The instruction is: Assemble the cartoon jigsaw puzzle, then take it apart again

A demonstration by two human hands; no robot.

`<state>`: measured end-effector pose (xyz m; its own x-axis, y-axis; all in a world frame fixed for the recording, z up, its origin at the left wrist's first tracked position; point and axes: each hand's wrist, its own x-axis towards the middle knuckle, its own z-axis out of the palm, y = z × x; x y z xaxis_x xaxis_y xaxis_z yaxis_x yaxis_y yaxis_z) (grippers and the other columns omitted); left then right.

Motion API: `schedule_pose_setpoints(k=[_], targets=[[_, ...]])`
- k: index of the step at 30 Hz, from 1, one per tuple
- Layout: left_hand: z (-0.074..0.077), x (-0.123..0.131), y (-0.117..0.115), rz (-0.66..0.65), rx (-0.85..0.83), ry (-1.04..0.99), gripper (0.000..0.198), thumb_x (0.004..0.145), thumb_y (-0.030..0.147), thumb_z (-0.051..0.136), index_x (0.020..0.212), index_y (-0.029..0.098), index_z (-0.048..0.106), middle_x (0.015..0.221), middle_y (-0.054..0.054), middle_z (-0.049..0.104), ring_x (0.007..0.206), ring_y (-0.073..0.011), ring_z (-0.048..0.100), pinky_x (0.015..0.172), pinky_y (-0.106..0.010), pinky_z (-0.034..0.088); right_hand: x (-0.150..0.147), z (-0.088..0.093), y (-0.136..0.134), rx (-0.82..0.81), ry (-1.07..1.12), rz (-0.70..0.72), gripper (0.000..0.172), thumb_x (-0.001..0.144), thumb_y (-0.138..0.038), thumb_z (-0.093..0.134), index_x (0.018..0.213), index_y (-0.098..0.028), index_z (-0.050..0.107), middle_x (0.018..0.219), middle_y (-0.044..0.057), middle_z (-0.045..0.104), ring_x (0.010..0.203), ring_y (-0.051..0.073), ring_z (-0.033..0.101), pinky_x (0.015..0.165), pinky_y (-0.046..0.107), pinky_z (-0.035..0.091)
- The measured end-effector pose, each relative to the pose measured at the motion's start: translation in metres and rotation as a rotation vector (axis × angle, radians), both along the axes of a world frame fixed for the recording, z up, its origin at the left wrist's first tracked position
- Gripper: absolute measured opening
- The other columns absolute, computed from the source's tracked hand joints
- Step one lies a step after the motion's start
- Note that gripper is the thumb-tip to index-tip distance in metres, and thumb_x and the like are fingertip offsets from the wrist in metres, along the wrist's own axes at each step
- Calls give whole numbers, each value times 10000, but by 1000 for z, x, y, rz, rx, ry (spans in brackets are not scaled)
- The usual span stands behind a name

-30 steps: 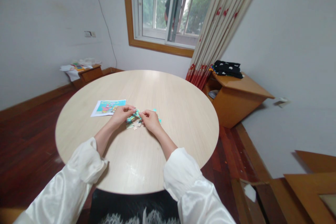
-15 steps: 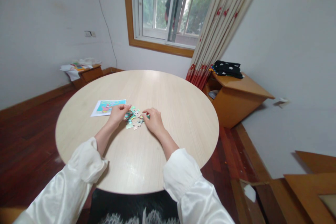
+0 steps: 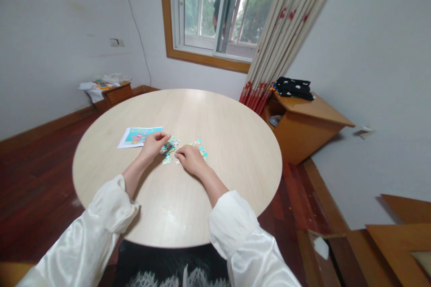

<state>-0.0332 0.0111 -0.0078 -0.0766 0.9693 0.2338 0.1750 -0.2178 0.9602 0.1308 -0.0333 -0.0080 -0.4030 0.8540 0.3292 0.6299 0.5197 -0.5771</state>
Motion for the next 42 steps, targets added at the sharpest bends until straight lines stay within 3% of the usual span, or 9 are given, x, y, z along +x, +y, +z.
schedule_pose_setpoints(k=[3,7,15,22,26,42], targets=[[0,2,-2,-86,-9,13,276,619,431,698,621,162,635,606,-10,623,607,-159,554,607,-277,419,1,-2,4,9,154,-96,161,847,-146,564,795,-151,717,796,66,703,754,161,613,738,284,439],[2,5,-5,-208,-19,40,286,610,420,714,683,144,696,668,-46,680,643,-178,590,641,-294,436,3,-7,12,-110,447,-184,124,808,-199,586,821,-167,705,743,28,698,627,130,604,624,249,470],[6,5,-10,-358,-30,94,263,615,398,735,684,144,729,709,-69,714,719,-212,635,693,-307,458,3,-14,18,-214,700,-159,156,707,-265,662,824,-168,696,793,42,714,675,156,648,632,266,522],[3,4,-7,-325,-28,91,186,627,327,698,655,143,709,671,-58,697,665,-188,612,672,-298,449,5,-13,16,-189,660,-158,252,688,-236,678,929,-165,703,916,62,727,766,159,656,732,293,527],[1,3,-5,-284,-30,76,186,624,327,676,653,144,694,649,-47,679,635,-174,592,649,-290,440,5,-15,18,-219,681,-166,288,699,-224,652,977,-159,688,927,74,720,735,154,661,710,298,531],[4,4,-6,-242,-32,71,197,604,353,692,601,157,670,609,-32,657,628,-172,583,632,-280,448,5,-9,18,-232,794,-131,140,674,-242,626,798,-182,651,810,38,690,726,165,652,703,302,537]])
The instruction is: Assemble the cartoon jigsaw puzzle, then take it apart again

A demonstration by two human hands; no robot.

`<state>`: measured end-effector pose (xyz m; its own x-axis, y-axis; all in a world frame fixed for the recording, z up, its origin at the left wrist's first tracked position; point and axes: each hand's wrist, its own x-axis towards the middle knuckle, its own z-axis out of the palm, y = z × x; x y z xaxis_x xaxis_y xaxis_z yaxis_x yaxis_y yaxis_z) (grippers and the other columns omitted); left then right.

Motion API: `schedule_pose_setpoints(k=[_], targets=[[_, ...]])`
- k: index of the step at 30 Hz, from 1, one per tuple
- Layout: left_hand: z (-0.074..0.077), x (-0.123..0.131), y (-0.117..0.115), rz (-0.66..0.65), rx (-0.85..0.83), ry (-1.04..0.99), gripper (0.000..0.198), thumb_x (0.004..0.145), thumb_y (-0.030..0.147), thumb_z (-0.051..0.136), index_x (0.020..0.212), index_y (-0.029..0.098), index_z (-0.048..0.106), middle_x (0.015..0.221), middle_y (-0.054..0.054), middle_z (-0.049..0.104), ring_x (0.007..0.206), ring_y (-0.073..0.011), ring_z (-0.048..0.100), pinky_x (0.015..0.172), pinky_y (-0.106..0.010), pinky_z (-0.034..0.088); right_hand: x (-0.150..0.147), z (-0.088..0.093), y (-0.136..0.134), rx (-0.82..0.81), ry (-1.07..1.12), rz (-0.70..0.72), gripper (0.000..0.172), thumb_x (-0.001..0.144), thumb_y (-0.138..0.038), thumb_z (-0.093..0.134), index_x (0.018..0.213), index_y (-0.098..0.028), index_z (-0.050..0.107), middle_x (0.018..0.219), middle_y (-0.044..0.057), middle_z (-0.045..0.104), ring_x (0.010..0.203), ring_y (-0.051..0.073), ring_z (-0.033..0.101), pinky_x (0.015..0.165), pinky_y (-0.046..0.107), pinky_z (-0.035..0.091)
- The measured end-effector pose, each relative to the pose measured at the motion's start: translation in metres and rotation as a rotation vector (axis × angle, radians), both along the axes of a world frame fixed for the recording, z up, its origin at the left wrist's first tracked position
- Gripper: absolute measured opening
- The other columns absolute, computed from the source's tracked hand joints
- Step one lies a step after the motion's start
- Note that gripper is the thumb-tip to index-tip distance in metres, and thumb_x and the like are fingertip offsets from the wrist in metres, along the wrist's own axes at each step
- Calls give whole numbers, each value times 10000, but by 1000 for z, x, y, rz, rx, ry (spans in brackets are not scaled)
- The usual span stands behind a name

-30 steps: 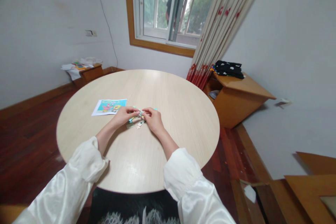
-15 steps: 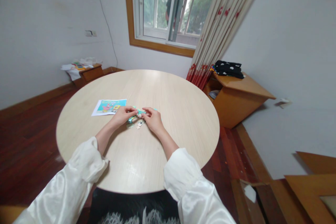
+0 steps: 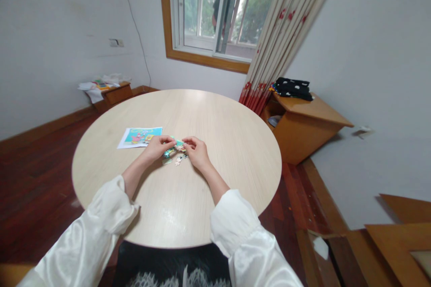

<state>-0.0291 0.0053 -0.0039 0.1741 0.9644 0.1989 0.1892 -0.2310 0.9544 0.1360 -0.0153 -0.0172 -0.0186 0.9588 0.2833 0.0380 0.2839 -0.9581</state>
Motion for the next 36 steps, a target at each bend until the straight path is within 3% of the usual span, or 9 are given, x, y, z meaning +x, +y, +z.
schedule_pose_setpoints(k=[19,36], targets=[[3,0,-3,-3,21,11,217,621,363,709,607,152,665,613,-28,643,617,-162,566,637,-280,429,-1,5,-2,17,-47,2,66,664,-210,582,727,-191,589,720,8,656,687,151,637,657,265,523],[3,2,-7,-96,4,-5,252,624,397,717,629,149,671,640,-43,658,626,-166,573,621,-285,436,-1,0,0,-3,-13,-40,164,630,-304,657,729,-181,615,729,26,674,645,147,628,627,269,516]])
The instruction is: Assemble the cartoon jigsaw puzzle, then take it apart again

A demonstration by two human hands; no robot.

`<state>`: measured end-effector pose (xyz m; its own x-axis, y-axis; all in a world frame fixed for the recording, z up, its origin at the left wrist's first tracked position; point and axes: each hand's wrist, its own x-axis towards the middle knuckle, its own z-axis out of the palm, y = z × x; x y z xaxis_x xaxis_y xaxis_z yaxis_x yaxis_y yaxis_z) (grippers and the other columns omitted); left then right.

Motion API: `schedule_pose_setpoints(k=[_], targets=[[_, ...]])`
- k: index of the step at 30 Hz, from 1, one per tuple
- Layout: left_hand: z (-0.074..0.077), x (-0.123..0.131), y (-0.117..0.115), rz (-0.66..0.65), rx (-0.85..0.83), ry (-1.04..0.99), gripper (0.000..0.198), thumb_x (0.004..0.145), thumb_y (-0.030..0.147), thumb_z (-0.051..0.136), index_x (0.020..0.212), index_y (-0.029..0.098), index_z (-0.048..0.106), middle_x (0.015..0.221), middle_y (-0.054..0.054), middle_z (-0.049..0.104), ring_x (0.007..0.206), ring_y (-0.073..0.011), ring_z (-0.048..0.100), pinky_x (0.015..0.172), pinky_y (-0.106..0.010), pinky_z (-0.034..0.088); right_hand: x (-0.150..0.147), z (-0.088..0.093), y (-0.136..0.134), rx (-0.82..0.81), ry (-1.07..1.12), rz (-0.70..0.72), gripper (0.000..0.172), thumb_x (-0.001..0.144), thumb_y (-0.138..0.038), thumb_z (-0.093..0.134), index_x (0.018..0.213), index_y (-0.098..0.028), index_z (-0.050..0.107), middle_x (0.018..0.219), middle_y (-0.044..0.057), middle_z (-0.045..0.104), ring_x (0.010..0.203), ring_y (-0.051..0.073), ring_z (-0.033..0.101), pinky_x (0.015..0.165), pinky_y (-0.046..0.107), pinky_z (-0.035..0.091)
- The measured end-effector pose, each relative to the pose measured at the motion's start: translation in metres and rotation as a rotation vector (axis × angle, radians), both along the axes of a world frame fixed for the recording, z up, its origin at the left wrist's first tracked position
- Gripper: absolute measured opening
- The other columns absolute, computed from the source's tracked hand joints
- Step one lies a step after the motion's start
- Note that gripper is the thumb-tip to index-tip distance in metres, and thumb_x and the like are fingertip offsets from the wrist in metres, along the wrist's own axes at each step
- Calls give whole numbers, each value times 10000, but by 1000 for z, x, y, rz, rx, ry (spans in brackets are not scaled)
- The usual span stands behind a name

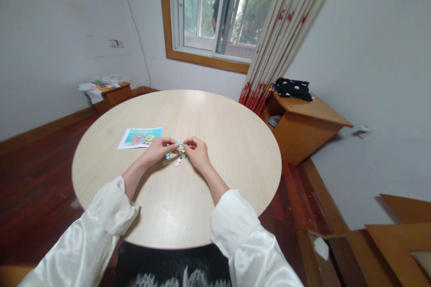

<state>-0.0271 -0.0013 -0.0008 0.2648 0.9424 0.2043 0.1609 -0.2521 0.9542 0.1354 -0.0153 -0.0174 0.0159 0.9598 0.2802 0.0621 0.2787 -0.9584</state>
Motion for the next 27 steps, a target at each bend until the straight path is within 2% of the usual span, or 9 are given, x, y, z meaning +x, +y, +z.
schedule_pose_setpoints(k=[5,8,11,12,14,17,19,21,27], targets=[[0,1,0,54,8,22,283,620,427,723,602,152,659,610,-37,642,593,-158,557,582,-273,424,3,-4,4,0,-85,-46,127,676,-276,611,757,-183,640,740,30,683,662,158,623,629,279,505],[-1,0,2,141,21,49,330,603,457,738,534,159,614,539,-12,592,539,-140,511,538,-259,387,7,-2,2,45,-277,-138,105,730,-221,570,767,-194,665,797,29,691,786,178,623,768,330,489],[-4,-1,6,251,43,75,394,621,476,720,457,175,527,453,26,487,474,-112,419,488,-247,316,9,4,-4,99,-521,-298,115,768,-183,588,799,-210,696,985,59,682,1000,232,575,902,416,408],[-5,-2,7,288,52,82,417,643,478,699,436,182,490,431,38,444,458,-104,385,478,-246,291,7,6,-7,120,-579,-307,117,780,-176,597,818,-211,702,1019,69,672,1030,241,560,919,429,384],[-6,-5,11,357,69,92,460,689,478,648,411,196,415,407,53,367,443,-95,331,467,-247,251,2,9,-14,173,-655,-203,118,802,-165,611,856,-210,706,1000,73,671,1012,230,567,922,419,363],[-6,-8,15,430,88,100,488,727,467,596,402,208,338,408,61,297,447,-93,290,465,-248,221,-9,11,-24,265,-747,89,120,781,-191,691,897,-216,707,973,56,675,985,204,576,912,385,348],[-5,-9,16,461,93,105,489,740,446,581,405,213,312,416,63,267,450,-93,277,465,-250,214,-15,9,-28,291,-805,213,163,754,-223,739,914,-216,710,1011,60,671,1012,208,566,908,383,335],[-5,-9,16,480,94,110,484,753,420,570,410,217,296,424,65,243,451,-95,269,466,-251,213,-18,8,-29,281,-840,266,158,762,-230,740,916,-212,712,1010,60,676,1011,210,566,898,383,327],[-5,-8,15,482,86,121,463,780,334,555,418,220,290,436,67,233,449,-101,276,475,-251,218,-19,8,-29,272,-883,249,62,836,-178,656,870,-194,706,954,59,692,952,204,581,860,369,315]])
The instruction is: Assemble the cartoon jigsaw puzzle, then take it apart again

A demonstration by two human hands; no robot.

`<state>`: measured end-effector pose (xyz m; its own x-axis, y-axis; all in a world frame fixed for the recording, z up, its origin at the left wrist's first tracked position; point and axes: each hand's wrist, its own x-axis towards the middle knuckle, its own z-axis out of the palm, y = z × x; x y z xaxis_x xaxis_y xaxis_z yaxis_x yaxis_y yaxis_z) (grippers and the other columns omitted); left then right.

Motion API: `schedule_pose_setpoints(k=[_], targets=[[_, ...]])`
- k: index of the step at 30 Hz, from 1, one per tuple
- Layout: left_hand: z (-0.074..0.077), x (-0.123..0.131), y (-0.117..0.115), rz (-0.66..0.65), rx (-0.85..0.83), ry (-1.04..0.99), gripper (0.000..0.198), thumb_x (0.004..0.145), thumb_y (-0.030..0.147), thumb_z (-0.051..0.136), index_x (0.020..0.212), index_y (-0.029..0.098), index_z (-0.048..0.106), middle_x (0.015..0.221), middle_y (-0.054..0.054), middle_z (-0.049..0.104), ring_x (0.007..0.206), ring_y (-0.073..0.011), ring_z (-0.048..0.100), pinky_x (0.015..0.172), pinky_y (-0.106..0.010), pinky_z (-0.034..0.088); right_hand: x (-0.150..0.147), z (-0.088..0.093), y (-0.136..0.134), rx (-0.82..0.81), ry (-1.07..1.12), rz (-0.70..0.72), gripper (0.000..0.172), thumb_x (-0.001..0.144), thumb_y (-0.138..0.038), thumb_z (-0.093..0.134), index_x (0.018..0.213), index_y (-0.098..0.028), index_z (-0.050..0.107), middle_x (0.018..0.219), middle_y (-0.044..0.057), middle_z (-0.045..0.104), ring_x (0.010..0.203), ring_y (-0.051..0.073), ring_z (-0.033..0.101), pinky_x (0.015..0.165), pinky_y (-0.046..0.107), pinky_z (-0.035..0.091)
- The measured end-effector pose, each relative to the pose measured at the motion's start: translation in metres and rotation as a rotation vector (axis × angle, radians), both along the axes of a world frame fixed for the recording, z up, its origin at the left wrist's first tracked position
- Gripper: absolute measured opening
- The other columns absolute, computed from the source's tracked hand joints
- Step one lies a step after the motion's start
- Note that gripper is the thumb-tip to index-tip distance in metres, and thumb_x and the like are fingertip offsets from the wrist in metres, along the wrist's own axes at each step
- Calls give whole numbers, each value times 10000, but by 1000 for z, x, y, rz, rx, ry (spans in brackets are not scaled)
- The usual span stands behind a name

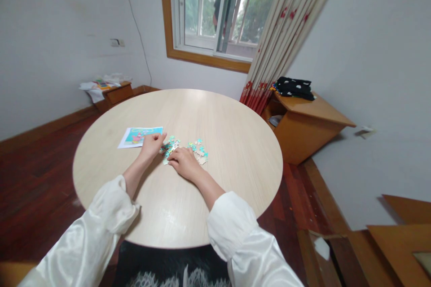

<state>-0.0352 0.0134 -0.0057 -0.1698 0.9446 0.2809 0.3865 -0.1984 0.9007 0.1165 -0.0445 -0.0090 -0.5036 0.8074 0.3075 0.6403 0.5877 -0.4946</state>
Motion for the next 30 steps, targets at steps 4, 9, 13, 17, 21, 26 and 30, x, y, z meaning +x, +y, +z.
schedule_pose_setpoints(k=[4,9,13,17,21,26,30], targets=[[1,-1,-1,-42,-5,2,459,789,331,552,417,216,311,431,65,273,444,-100,288,481,-252,227,0,1,2,51,-7,-34,117,888,-202,583,840,-178,687,903,65,688,907,192,590,830,340,333],[3,3,-6,-199,-6,-14,435,773,438,560,445,203,401,439,54,365,464,-110,368,494,-244,289,5,-2,11,77,181,-206,169,891,-154,510,810,-180,655,860,61,675,833,175,592,781,292,389],[7,9,-13,-382,-14,-20,309,686,461,634,588,168,614,587,-10,597,600,-156,529,597,-259,401,11,-2,16,-4,382,-279,199,889,-215,470,794,-191,643,701,19,648,686,160,588,695,272,420],[8,9,-16,-454,-22,-26,250,653,406,645,671,159,671,675,-41,660,670,-178,576,665,-283,438,13,-2,18,-92,503,-290,187,862,-248,485,761,-184,629,602,-14,604,581,135,571,637,256,436],[4,7,-12,-439,-25,-45,224,651,383,638,669,160,653,654,-29,644,643,-168,573,651,-286,445,11,-3,20,-163,617,-261,148,824,-252,518,787,-172,636,708,6,660,583,126,598,602,246,465],[-3,6,-6,-375,-17,-63,208,652,369,640,665,162,637,642,-21,642,632,-168,582,648,-291,456,11,-6,23,-213,728,-255,157,791,-243,563,881,-163,664,755,25,682,594,135,625,597,256,503],[-6,4,-3,-313,-1,-65,205,662,360,644,711,162,657,688,-31,669,659,-178,601,655,-295,464,13,-9,26,-207,768,-298,194,788,-205,559,934,-160,679,767,31,689,632,141,640,618,260,523]])
